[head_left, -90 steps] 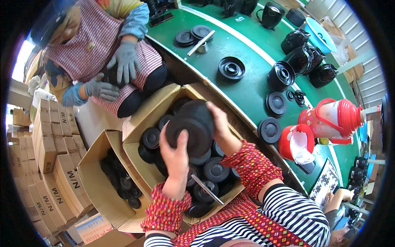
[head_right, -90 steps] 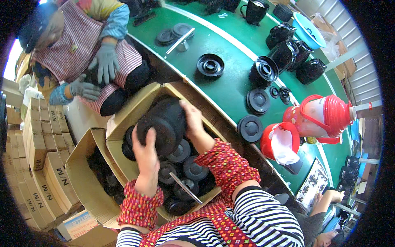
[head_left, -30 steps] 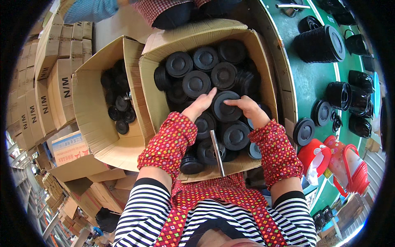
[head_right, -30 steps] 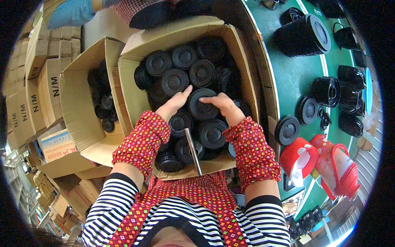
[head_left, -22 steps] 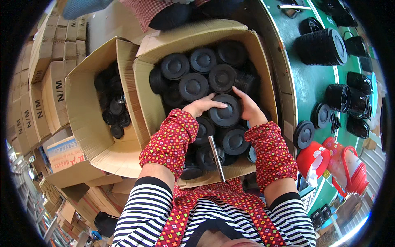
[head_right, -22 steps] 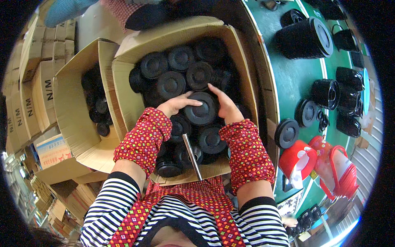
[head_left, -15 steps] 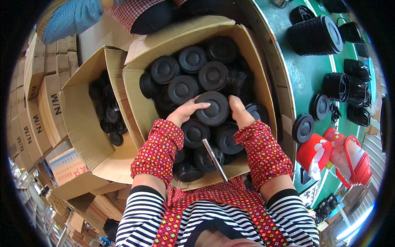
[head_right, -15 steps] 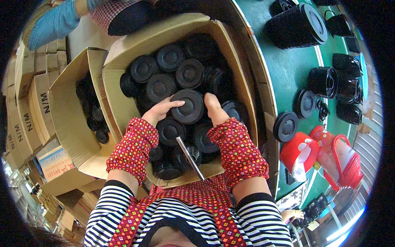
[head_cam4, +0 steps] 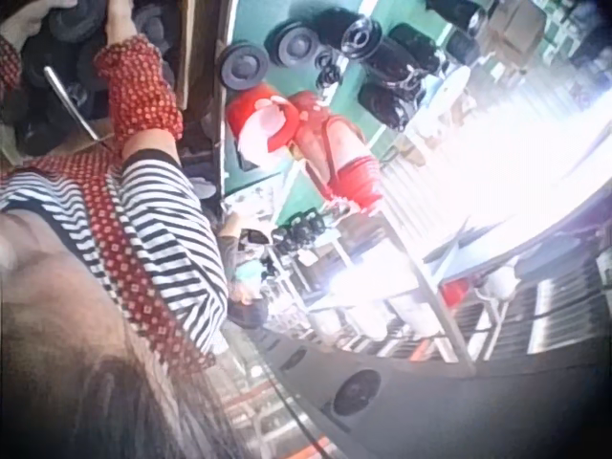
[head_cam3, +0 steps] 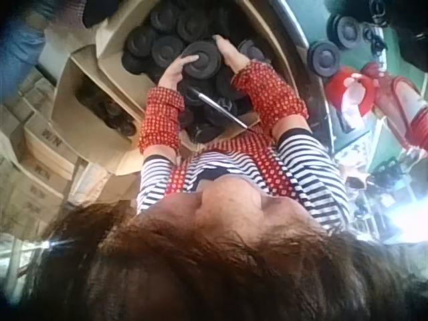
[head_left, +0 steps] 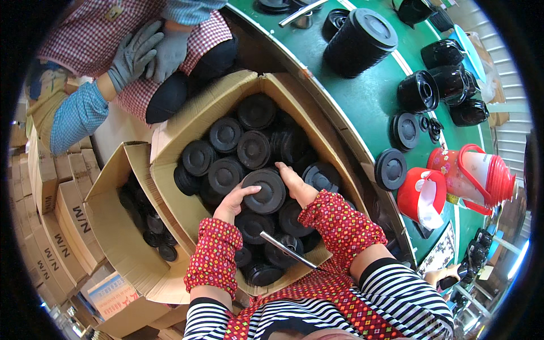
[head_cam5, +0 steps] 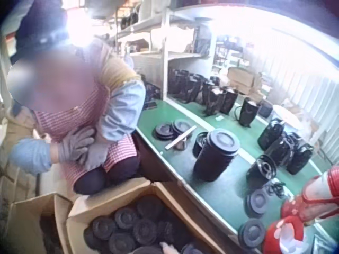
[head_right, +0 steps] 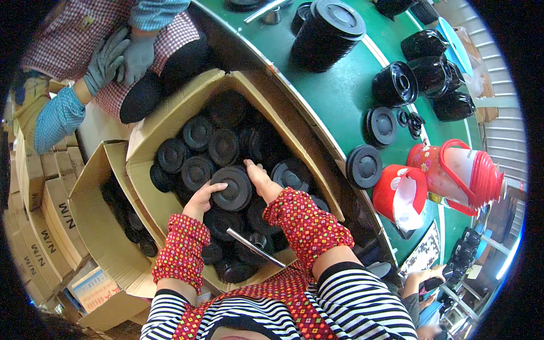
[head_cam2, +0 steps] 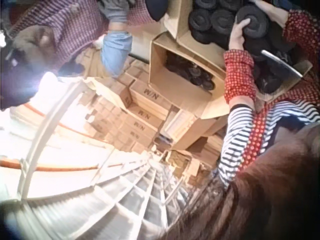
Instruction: The person picks black kettle bodies and lids from a cardboard box, inserts a metal spout into each kettle, and places the assembled units on a green workbench. The person also stacks loose lids on the table while another worker assembles kettles nearby.
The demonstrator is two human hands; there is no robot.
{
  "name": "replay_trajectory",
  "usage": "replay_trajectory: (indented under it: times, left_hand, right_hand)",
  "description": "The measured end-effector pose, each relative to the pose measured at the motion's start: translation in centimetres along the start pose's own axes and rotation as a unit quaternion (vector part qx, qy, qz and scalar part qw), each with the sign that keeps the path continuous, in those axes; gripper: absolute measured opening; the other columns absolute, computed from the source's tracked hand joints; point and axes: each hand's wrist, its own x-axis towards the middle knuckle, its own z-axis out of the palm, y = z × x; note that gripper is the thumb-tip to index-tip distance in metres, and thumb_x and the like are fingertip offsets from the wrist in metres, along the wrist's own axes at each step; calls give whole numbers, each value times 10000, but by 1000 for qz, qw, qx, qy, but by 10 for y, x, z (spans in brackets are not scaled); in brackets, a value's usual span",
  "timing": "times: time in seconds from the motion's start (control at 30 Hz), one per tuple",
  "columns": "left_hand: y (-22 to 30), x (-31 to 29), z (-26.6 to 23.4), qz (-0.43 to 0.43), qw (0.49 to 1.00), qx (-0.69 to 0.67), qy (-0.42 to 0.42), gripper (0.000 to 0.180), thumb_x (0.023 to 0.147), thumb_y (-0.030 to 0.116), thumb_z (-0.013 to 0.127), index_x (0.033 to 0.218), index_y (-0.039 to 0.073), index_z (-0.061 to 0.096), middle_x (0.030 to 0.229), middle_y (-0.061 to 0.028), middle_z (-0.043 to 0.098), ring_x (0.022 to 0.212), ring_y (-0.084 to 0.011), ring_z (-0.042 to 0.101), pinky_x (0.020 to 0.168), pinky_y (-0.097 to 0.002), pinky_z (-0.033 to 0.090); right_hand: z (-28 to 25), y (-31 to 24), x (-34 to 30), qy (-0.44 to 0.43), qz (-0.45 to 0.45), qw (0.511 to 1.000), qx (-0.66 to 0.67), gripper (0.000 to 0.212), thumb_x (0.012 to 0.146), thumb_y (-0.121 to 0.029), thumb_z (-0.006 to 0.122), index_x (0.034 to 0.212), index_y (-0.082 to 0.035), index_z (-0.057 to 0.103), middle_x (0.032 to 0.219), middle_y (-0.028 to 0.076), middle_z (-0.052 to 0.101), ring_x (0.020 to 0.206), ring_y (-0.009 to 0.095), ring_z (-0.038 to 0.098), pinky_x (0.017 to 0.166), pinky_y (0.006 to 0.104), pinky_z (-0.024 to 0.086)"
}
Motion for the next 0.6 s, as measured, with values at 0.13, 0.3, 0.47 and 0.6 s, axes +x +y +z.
replay_trajectory:
  times: [0.13,0.3,0.47,0.6]
  left_hand:
    - [14,-23,14,18,1000,1,-26,813,844,125,781,1560,26,409,1464,-111,564,1351,-258,535,1169,-391,403]
    - [27,-57,37,49,998,16,21,737,858,142,774,1518,29,466,1416,-115,599,1320,-252,561,1143,-386,433]
    - [56,-81,65,45,996,-39,66,518,907,181,724,1372,-5,591,1299,-126,689,1179,-264,670,1069,-426,522]
    - [97,-103,119,84,996,-9,26,544,903,177,728,1391,-10,578,1322,-115,668,1211,-244,643,1079,-397,501]
  right_hand:
    - [-5,-11,-29,-31,-23,999,27,778,995,-573,455,1558,-37,427,1642,207,362,1507,375,355,1205,493,323]
    - [-18,-45,-94,-139,-69,987,38,745,1025,-600,417,1544,-70,473,1649,179,375,1528,352,331,1218,508,283]
    - [-41,-75,-117,-229,-10,973,24,700,1041,-624,376,1577,-180,442,1651,110,379,1502,367,351,1128,709,284]
    - [-74,-93,-151,-223,-115,967,30,697,1035,-639,392,1577,-203,431,1592,77,453,1435,324,425,1064,679,374]
